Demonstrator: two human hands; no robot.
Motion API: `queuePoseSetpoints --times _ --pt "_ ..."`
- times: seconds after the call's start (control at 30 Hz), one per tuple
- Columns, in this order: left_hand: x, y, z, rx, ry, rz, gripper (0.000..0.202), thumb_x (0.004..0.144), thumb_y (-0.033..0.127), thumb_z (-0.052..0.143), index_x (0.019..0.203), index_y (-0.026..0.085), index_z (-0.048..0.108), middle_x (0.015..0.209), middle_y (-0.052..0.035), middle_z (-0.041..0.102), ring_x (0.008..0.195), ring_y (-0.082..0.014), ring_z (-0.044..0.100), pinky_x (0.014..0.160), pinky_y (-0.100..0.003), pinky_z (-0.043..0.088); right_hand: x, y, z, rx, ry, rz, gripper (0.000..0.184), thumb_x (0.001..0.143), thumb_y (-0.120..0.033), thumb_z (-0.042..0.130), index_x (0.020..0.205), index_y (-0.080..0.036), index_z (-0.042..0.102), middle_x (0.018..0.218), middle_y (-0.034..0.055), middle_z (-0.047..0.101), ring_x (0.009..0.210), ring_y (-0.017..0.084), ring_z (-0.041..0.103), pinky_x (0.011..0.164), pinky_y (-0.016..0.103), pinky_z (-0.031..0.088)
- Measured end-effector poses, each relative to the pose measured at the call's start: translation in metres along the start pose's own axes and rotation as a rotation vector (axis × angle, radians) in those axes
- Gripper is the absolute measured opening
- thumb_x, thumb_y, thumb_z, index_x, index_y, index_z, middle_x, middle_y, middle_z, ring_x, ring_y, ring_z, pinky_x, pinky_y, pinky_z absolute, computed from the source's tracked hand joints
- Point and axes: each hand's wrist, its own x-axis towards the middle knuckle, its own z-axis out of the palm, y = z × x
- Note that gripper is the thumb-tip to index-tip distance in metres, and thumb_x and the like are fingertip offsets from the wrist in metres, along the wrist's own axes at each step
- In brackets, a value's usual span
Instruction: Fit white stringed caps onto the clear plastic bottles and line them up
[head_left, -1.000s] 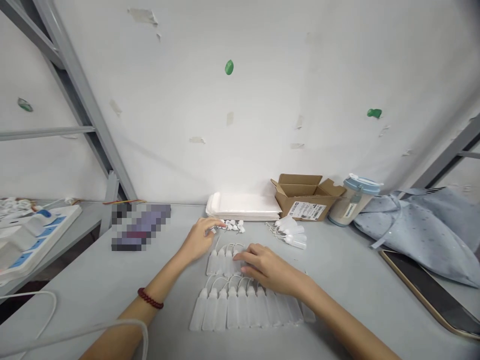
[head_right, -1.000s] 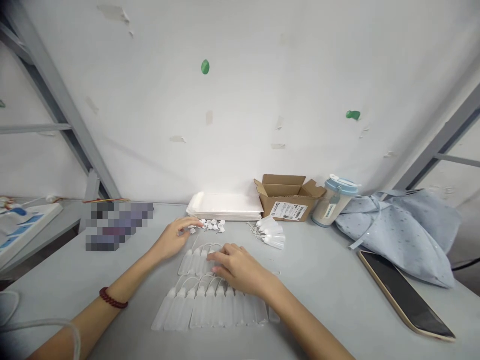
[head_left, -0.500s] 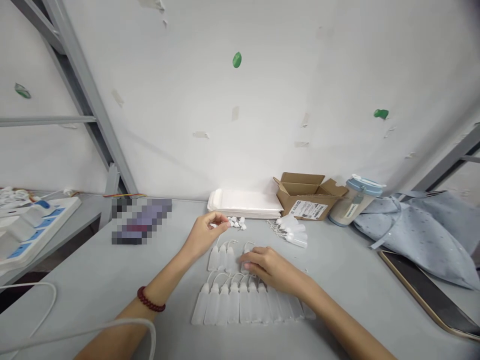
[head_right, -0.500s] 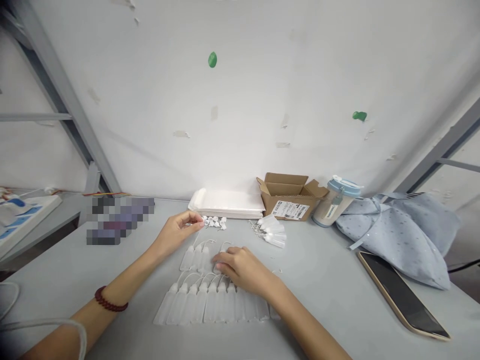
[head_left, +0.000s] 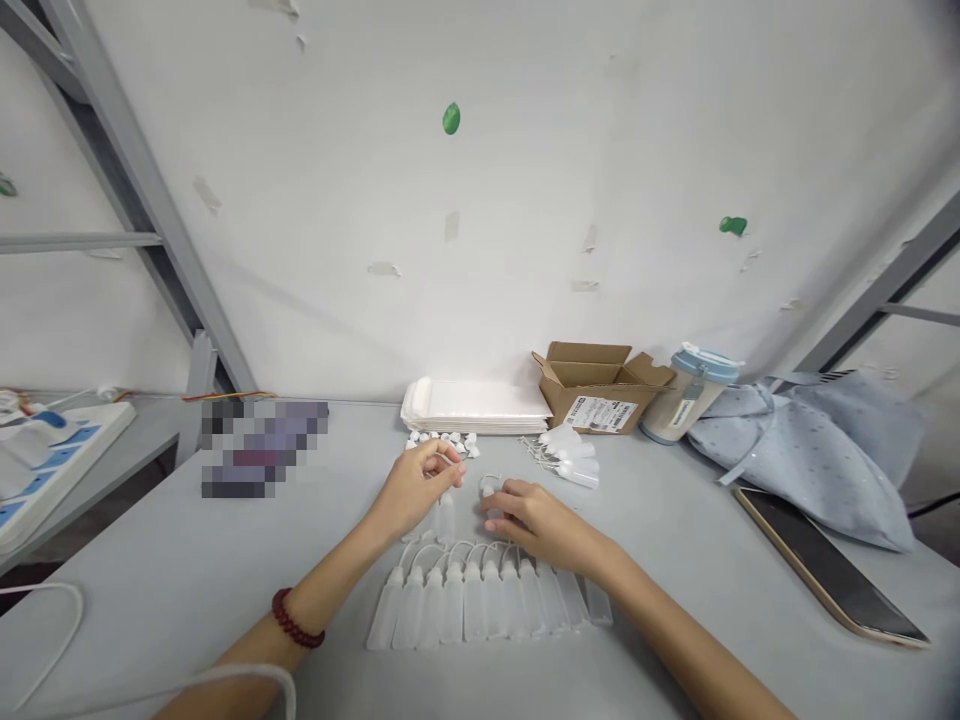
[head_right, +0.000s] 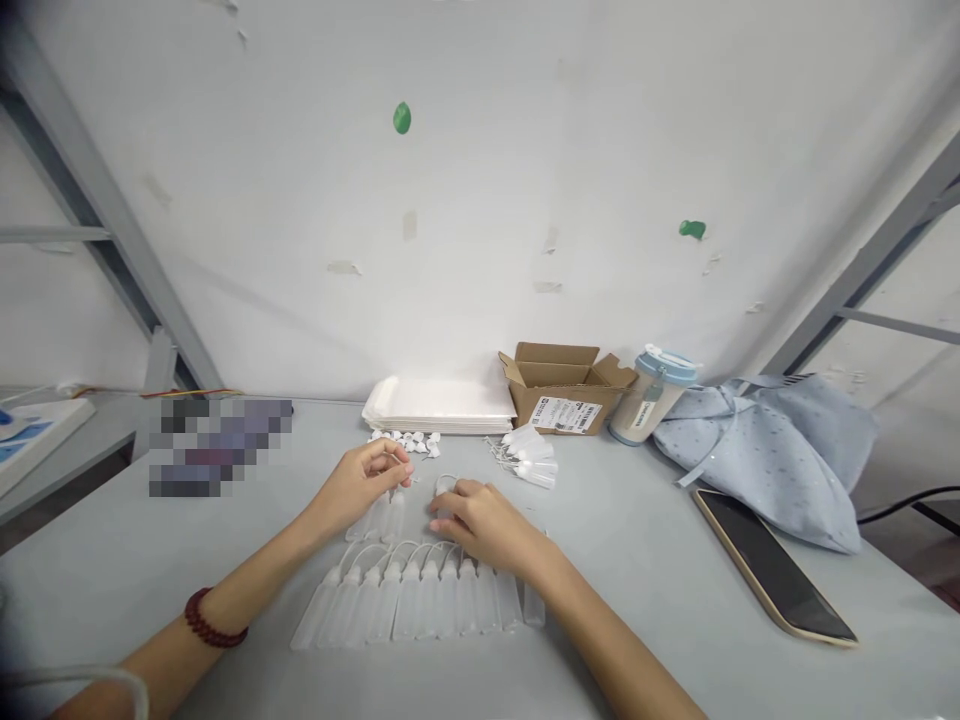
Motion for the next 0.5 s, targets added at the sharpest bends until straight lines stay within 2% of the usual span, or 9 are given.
queuePoseSetpoints --times 0.13,0.23,0.4,0.5 --pt "-0.001 0.0 0.003 0.026 -0.019 -0.021 0.021 0.08 0.038 0.052 0.084 0.018 0.055 0.063 0.0005 0.063 0.062 -0.0162 0.059 0.056 -0.025 0.039 -0.002 0.005 0.001 0.004 0.104 -0.027 0.022 0.093 -0.029 0.042 0.106 -0.021 0.058 0.084 0.0051 0.054 0.075 0.017 0.054 0.07 0.028 0.043" --pt "-0.004 0.007 0.005 0.011 -0.055 -0.043 0.022 0.079 0.038 0.053 0.087 0.017 0.057 0.065 -0.0006 0.065 0.066 -0.0166 0.059 0.06 -0.026 0.041 -0.007 0.005 -0.002 0.053 0.187 -0.044 0.02 0.091 -0.027 0.044 0.107 -0.022 0.055 0.089 0.0061 0.054 0.08 0.018 0.053 0.073 0.03 0.043" --pt "-0.009 0.019 0.009 -0.112 -0.138 -0.127 0.023 0.074 0.035 0.061 0.085 0.015 0.059 0.07 -0.0028 0.067 0.068 -0.0161 0.059 0.065 -0.028 0.044 -0.013 -0.002 -0.008 0.236 0.315 -0.039 0.013 0.087 -0.024 0.051 0.1 -0.022 0.055 0.09 0.0043 0.057 0.082 0.017 0.053 0.073 0.029 0.043" --pt "-0.01 0.022 0.009 -0.18 -0.112 -0.147 0.026 0.074 0.037 0.061 0.087 0.013 0.063 0.071 -0.003 0.066 0.063 -0.0135 0.055 0.065 -0.027 0.045 -0.014 -0.004 -0.01 0.333 0.347 -0.023 0.008 0.086 -0.02 0.051 0.093 -0.022 0.055 0.086 0.002 0.059 0.079 0.016 0.052 0.071 0.027 0.042"
